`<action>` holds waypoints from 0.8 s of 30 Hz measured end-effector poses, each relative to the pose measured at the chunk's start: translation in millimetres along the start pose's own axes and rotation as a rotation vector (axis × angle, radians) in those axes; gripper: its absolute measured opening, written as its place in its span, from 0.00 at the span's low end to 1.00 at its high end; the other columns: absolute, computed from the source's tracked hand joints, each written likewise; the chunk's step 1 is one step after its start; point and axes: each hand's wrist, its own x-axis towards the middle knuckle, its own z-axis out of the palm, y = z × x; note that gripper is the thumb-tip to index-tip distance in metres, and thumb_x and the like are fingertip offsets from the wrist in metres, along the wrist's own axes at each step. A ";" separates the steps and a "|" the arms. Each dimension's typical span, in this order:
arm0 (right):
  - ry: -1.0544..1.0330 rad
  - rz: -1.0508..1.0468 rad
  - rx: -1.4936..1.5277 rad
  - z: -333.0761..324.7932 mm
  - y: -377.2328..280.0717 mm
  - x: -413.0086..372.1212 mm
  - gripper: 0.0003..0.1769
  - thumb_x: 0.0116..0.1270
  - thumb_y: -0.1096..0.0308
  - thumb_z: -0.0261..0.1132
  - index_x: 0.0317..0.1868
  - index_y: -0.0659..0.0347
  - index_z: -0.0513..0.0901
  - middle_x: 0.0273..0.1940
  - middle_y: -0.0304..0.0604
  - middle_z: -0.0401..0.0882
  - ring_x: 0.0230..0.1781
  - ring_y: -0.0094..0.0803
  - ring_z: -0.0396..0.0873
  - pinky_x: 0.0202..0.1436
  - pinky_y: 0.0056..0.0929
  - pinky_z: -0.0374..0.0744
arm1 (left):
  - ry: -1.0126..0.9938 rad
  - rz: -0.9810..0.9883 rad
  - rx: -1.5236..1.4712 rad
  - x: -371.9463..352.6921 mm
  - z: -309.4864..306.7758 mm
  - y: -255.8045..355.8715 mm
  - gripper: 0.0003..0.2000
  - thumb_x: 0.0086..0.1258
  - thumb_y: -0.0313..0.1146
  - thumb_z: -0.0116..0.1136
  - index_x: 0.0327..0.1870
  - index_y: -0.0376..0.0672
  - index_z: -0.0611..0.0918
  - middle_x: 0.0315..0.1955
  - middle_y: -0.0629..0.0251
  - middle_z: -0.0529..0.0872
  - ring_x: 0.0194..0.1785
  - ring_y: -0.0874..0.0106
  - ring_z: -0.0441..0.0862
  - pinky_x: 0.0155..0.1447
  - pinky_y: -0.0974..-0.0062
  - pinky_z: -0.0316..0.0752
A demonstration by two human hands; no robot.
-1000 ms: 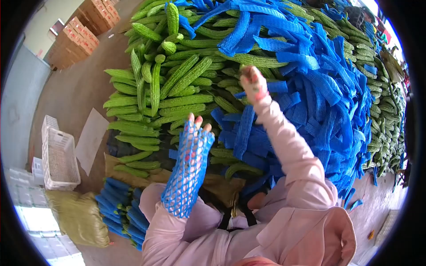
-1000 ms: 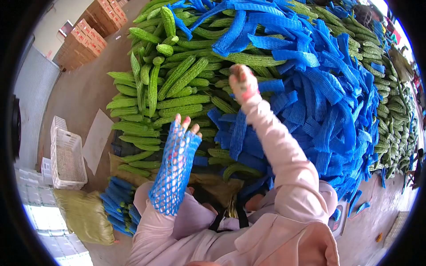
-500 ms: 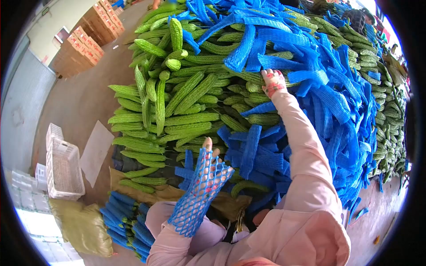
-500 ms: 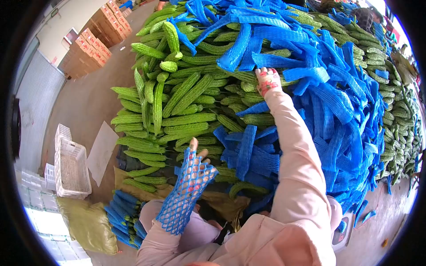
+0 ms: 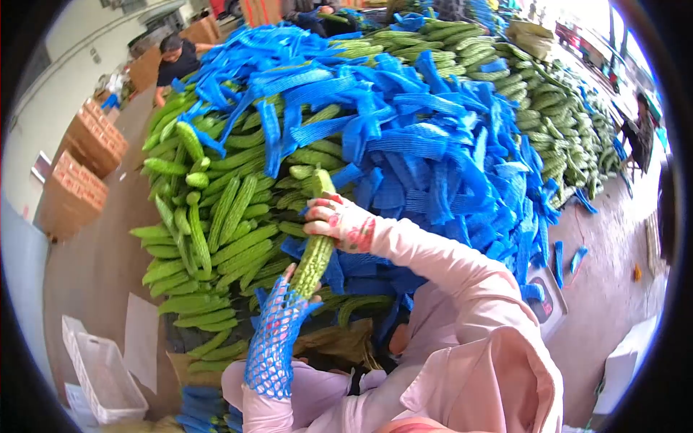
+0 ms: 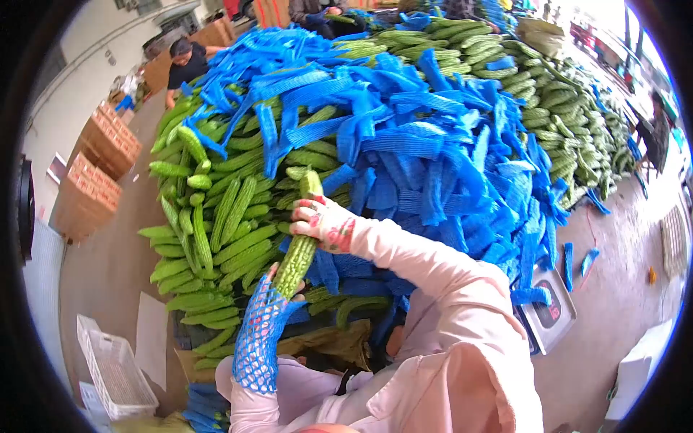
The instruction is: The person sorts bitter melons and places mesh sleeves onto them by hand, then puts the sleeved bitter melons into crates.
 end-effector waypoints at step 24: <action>0.202 0.933 0.870 74.2 -113.5 -6.3 0.11 0.63 0.63 0.67 0.33 0.64 0.81 0.23 0.32 0.76 0.26 0.17 0.69 0.31 0.22 0.71 | 0.009 0.049 -1.302 -116.2 0.7 -166.9 0.23 0.70 0.31 0.47 0.66 0.44 0.63 0.54 0.55 0.75 0.54 0.65 0.76 0.58 0.65 0.72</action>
